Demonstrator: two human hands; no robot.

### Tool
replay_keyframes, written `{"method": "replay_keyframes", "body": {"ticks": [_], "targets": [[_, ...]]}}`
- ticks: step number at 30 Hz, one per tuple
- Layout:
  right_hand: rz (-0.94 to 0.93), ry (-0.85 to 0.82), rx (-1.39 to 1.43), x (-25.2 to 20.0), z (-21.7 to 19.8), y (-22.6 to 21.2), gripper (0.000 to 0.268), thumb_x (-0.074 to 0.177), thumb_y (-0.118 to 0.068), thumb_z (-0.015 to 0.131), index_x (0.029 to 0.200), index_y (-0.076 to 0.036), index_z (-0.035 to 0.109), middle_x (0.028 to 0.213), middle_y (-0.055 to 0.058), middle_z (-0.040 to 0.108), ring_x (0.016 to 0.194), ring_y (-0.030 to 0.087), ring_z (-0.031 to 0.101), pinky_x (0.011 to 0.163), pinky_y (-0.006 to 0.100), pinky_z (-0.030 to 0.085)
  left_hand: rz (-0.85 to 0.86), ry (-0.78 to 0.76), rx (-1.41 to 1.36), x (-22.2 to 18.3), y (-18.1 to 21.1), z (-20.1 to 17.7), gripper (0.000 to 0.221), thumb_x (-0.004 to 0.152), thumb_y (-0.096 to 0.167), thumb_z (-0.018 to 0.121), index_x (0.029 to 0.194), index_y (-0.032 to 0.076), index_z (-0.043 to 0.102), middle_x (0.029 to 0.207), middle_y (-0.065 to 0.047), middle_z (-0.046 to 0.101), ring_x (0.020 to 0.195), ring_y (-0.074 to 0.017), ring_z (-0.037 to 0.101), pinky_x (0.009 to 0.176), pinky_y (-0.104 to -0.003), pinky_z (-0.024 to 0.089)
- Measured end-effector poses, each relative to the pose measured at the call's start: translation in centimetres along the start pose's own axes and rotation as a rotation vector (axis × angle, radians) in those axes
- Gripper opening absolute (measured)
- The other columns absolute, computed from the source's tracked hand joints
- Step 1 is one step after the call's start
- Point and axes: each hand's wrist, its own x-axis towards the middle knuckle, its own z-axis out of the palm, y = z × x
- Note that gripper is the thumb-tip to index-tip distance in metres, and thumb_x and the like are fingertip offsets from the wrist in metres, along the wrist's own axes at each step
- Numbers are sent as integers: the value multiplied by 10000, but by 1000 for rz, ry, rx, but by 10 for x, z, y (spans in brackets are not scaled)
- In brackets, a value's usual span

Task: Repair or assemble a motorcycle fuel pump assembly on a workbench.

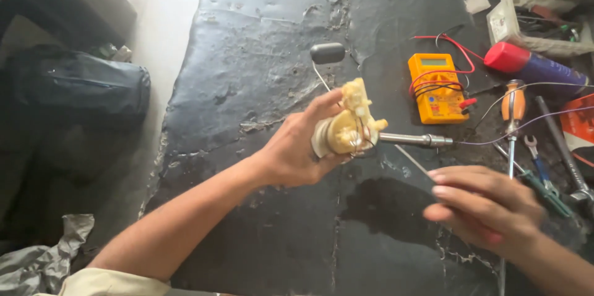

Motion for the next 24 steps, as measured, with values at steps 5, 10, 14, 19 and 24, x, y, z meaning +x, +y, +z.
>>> {"method": "replay_keyframes", "body": {"ticks": [5,10,14,19,24], "targets": [[58,-84,54,-22,35,15,349,715,-193,909,985,-46,743,1057,154,716,793,216,747,592,277,586,-25,-29,44,3,-3,-5,974,825,99,867,1576,42,250,1378,-192,670,1309,-370,667,1121,-439,517],[-53,-124,160,-12,42,20,270,798,-42,857,1002,6,687,1049,154,691,884,295,744,739,364,636,-22,7,62,3,-5,-8,1098,783,156,895,1598,33,170,1275,-156,722,1272,-274,716,1196,-441,512],[20,-104,167,-15,44,23,263,782,-10,845,993,5,690,1030,147,693,872,285,739,744,356,628,-28,58,-45,-1,-13,-9,1062,816,104,867,1617,54,172,1348,-185,703,1330,-279,693,1239,-457,515],[76,-171,169,-21,47,23,294,720,62,780,993,-18,703,1031,138,699,900,289,744,764,360,629,-213,50,-447,1,-21,-13,983,857,57,821,1614,46,194,1433,-193,640,1330,-265,658,1237,-449,533],[94,-178,180,-22,46,24,311,726,60,786,1011,-31,704,1043,133,702,905,283,744,737,344,620,-183,21,-436,1,-21,-18,901,848,7,808,1552,34,247,1365,-213,660,1353,-279,637,1242,-443,500]]}}
